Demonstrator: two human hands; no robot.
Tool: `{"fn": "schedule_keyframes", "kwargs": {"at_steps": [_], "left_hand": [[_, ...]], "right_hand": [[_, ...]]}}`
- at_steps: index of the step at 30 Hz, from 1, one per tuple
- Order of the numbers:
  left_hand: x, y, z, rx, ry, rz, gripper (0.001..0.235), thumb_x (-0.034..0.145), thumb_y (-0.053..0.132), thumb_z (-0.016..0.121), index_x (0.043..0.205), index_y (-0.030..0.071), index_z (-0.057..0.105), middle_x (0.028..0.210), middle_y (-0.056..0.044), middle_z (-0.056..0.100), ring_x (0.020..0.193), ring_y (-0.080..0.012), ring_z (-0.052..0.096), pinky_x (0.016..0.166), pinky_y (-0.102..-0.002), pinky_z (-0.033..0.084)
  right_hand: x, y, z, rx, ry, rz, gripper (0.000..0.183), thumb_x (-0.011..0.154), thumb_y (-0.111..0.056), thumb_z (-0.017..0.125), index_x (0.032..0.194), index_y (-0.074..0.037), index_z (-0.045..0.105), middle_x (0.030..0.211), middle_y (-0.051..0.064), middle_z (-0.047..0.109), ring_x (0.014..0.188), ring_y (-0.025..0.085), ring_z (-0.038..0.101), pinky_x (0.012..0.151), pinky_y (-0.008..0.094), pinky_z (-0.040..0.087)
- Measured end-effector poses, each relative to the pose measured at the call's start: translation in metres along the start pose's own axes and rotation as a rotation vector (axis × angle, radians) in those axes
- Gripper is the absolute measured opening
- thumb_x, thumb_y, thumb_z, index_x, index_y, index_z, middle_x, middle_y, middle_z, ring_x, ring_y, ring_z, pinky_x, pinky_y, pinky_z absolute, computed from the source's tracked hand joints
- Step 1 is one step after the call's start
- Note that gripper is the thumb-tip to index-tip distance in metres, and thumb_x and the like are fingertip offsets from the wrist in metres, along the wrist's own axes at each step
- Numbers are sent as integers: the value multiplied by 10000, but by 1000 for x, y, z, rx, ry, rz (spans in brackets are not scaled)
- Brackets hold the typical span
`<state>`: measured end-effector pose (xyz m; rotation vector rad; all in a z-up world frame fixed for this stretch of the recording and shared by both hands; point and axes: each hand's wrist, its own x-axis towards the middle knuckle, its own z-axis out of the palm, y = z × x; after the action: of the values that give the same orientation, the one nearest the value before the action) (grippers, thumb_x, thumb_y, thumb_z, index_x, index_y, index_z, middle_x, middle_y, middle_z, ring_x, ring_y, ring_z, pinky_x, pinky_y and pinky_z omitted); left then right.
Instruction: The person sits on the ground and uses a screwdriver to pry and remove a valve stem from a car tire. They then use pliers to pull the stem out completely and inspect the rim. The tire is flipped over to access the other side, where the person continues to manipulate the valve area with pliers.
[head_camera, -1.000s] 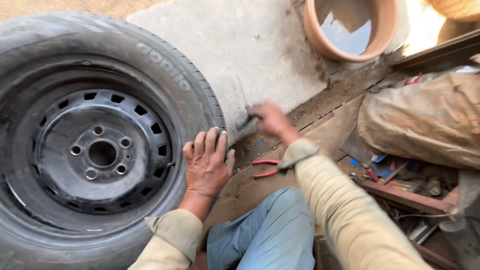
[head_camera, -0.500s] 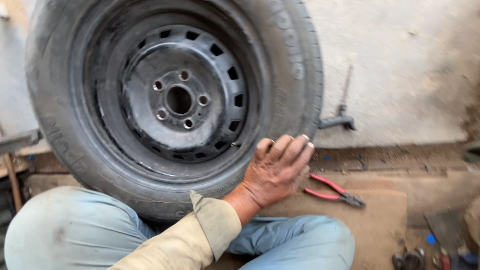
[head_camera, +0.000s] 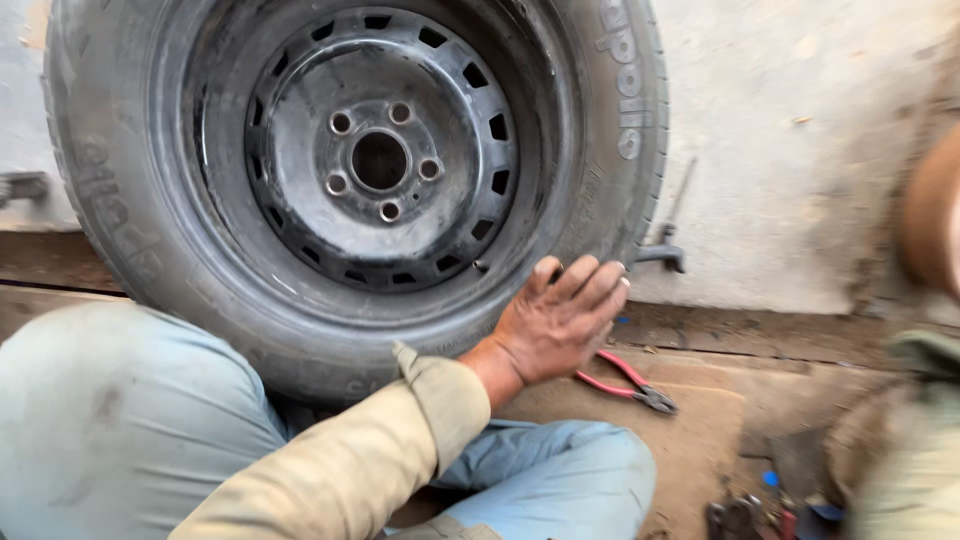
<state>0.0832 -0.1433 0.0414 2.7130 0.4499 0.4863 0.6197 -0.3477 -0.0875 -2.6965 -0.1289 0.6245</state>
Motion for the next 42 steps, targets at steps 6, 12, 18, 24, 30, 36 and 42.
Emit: {"fn": "schedule_keyframes", "kwargs": {"at_steps": [6,12,18,24,30,36,42], "left_hand": [[7,1,-20,-145,-48,-25,454,800,303,703,1197,89,652,1267,-80,569,1243,-234,484,1005,-458,329],[-7,-53,-69,-256,2,-217,355,836,371,763,1071,121,673,1264,-78,648,1193,-285,569,969,-452,442],[-35,-116,-103,-47,-382,-658,982,666,583,863,1374,21,480,1465,-203,451,1379,-377,380,1127,-533,281],[-23,-124,-83,-32,-411,-736,1315,621,613,906,1560,-6,225,1572,-243,305,1462,-439,261,1197,-579,159],[-30,-126,-66,-45,-310,-744,1173,688,542,887,1547,7,293,1564,-245,328,1416,-472,333,1173,-596,243],[-32,-127,-58,-1,-325,-705,1031,765,501,835,1518,10,332,1540,-247,339,1395,-474,345,1157,-585,259],[-31,-126,-58,18,-345,-719,985,768,508,826,1494,12,381,1482,-207,397,1380,-451,360,1161,-579,262]], "right_hand": [[-181,-27,0,1073,-489,297,132,968,-51,577,838,-77,585,782,69,594,698,145,568,657,244,526],[-299,-80,68,954,-694,433,152,961,-89,531,810,-74,527,761,57,530,659,146,467,583,264,435],[-341,-145,59,866,-884,283,200,985,-157,479,812,-77,539,770,62,559,676,161,485,603,289,418],[-405,-224,51,845,-992,126,208,1017,-153,523,855,-46,596,800,79,604,700,177,534,637,293,461],[-449,-280,70,687,-1078,54,228,999,-184,539,834,-39,599,777,71,623,661,177,561,618,303,473],[-468,-303,91,524,-971,54,201,992,-163,543,841,-45,605,770,64,615,636,165,550,581,301,453],[-474,-304,100,508,-1009,65,206,989,-158,549,832,-42,613,755,61,611,624,156,546,579,296,460]]}}
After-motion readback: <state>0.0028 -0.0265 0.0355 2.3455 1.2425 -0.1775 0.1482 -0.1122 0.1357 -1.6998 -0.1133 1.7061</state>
